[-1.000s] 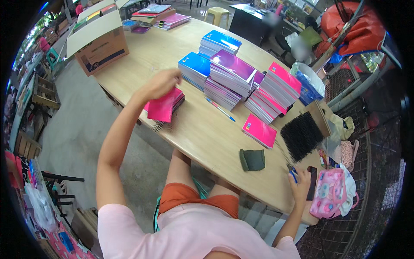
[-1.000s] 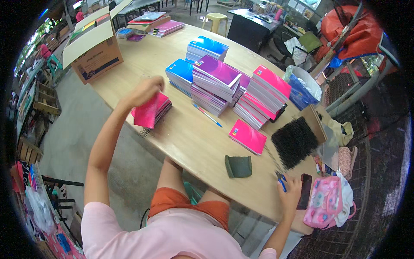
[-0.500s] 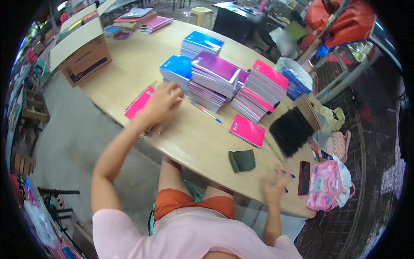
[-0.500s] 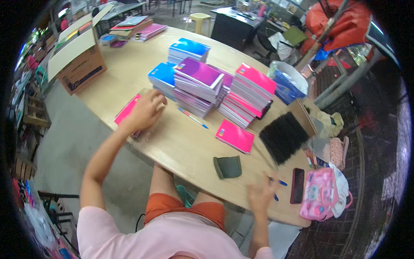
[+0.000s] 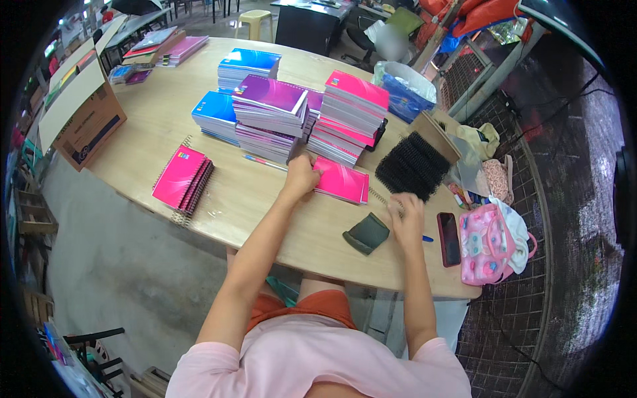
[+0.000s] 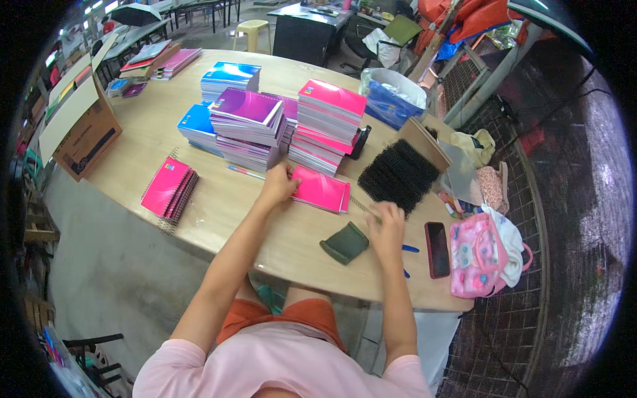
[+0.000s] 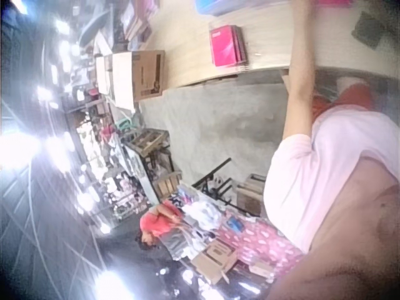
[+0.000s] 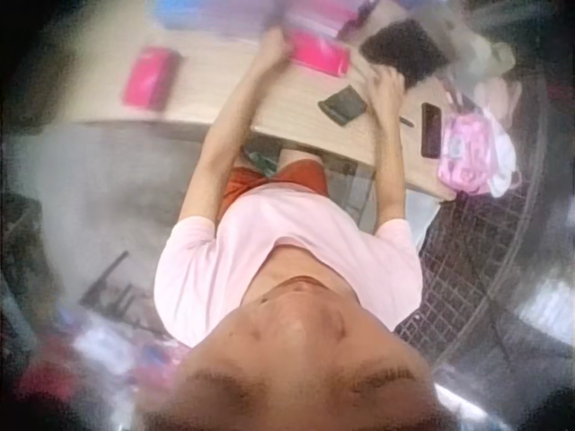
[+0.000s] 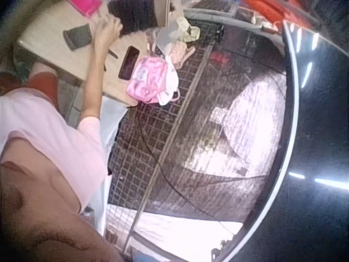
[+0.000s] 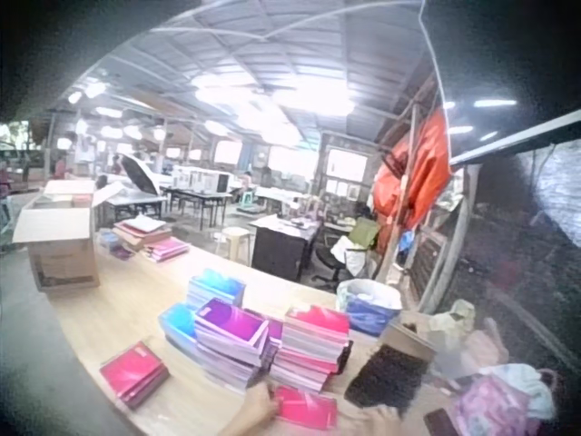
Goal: The person threads a spiral binding through the holes of a notebook and then uses a pair of pliers to cut the excess wire at the end. They repeat these actions for a second notebook on the table.
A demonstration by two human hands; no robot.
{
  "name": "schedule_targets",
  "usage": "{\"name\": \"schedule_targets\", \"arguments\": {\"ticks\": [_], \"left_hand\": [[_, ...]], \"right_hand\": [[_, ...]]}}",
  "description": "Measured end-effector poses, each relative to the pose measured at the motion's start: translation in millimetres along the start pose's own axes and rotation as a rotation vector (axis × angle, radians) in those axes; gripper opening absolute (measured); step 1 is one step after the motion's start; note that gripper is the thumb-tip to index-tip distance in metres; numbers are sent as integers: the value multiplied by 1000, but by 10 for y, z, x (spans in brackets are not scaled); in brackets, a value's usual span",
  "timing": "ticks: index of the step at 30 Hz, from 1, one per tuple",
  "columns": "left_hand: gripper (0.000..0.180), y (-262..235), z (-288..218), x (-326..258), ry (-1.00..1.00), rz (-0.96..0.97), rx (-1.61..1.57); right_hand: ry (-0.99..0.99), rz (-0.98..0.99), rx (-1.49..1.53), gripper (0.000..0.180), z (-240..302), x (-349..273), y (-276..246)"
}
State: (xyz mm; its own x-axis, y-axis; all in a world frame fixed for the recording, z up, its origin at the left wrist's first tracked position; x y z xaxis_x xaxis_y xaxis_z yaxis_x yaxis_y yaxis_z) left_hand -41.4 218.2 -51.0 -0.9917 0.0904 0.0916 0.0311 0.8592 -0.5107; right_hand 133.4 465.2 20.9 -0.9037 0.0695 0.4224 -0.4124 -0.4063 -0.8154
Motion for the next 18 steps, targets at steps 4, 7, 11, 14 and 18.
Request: {"name": "schedule_targets", "arguments": {"ticks": [4,7,11,14,18], "left_hand": [[33,-118,-277,-262,38,3,-333],[60,-594,-466,-774,313,-151,-330],[56,-925,-265,-1396,350,92,-59],[43,-716,-207,-1537,379,-5,-124],[36,-420,-211,-1539,303,-163,-191]], "right_hand": [[66,197,-330,17,-308,326,298],[53,59,-98,13,-338,277,61],[-198,38,185,17,118,10,-271],[-216,99,360,20,393,-136,-218],[-191,142,466,16,571,-127,-121]]}}
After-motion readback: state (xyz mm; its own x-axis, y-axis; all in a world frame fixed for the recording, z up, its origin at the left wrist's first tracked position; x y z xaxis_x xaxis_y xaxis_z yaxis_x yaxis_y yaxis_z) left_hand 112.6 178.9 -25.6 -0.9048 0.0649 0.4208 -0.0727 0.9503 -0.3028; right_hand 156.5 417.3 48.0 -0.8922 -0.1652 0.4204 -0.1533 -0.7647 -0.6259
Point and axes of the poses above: each hand's wrist, its own x-axis towards the middle knuckle, its own y-axis out of the palm, z = x × y, the point moved 1 cm from there along x, towards the middle knuckle, and after that the axes turned 4 degrees about -y, right-handed, at the moved point
